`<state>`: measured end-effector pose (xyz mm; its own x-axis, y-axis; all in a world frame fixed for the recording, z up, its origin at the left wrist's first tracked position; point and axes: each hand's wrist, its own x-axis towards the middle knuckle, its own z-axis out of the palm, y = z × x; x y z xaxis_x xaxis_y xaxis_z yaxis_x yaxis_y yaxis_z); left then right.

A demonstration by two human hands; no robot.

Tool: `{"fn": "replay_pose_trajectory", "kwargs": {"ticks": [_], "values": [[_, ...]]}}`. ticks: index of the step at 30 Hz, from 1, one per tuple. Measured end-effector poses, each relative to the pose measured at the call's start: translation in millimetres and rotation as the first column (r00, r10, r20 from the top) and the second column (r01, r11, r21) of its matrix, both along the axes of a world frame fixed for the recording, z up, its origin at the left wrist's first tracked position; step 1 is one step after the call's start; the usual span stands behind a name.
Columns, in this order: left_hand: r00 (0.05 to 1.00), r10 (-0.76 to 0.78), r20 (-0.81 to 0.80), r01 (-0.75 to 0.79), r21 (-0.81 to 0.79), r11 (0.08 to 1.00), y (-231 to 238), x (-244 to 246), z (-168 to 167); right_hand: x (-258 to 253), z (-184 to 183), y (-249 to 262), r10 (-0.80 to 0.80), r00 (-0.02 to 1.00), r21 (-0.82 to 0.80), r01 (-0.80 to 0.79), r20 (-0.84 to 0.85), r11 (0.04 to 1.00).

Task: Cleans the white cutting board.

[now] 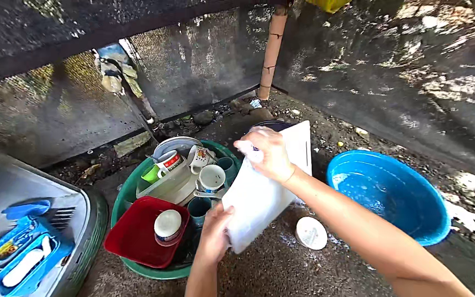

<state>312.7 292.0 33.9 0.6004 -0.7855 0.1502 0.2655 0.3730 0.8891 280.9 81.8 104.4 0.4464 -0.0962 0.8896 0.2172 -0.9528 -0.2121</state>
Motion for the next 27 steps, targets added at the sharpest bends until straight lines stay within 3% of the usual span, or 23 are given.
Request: {"fn": "replay_pose_trajectory", "kwargs": {"ticks": [2, 3, 5, 7, 9, 11, 13, 15, 20, 23, 27], "values": [[0.949, -0.314, -0.021, 0.314, 0.02, 0.949, 8, 12, 3, -7, -7, 16, 0.043, 0.994, -0.057, -0.049, -0.098, 0.997], [0.929, -0.37, 0.024, 0.367, 0.081, 0.927, 7, 12, 4, -12, -13, 31, 0.104, 0.982, -0.103, -0.121, -0.155, 0.987], [0.964, -0.247, 0.094, 0.212, 0.285, 0.935, 3, -4, 5, -17, -23, 62, 0.244, 0.938, -0.187, -0.293, -0.245, 0.938], [0.995, -0.068, 0.068, 0.04, 0.354, 0.934, -4, -18, -2, -12, -28, 69, 0.323, 0.91, -0.128, -0.364, -0.259, 0.923], [0.999, 0.027, -0.022, -0.017, 0.382, 0.924, -11, -24, 1, -1, -25, 50, 0.24, 0.937, 0.055, -0.234, -0.254, 0.971], [0.999, 0.006, -0.049, 0.013, 0.388, 0.922, -8, -23, 2, 17, -12, 13, 0.055, 0.974, 0.225, -0.004, -0.219, 0.974], [0.998, -0.028, -0.049, 0.044, 0.355, 0.934, -7, -25, -1, 35, -1, -26, -0.132, 0.979, 0.399, 0.184, -0.155, 0.898], [0.997, -0.029, -0.075, 0.052, 0.335, 0.941, -7, -27, -2, 41, -3, -30, -0.193, 0.973, 0.508, 0.232, -0.129, 0.83], [0.996, 0.039, -0.082, -0.016, 0.267, 0.964, -6, -14, -13, 5, -43, 75, 0.099, 0.949, 0.533, 0.081, -0.299, 0.842], [0.998, -0.002, -0.064, 0.026, 0.369, 0.929, -3, -17, -13, 24, -46, 31, 0.005, 0.941, 0.452, 0.158, -0.338, 0.878], [0.988, -0.144, -0.057, 0.155, 0.382, 0.911, 1, -33, -12, 50, -10, -67, -0.288, 0.872, 0.482, 0.464, -0.395, 0.744]]}}
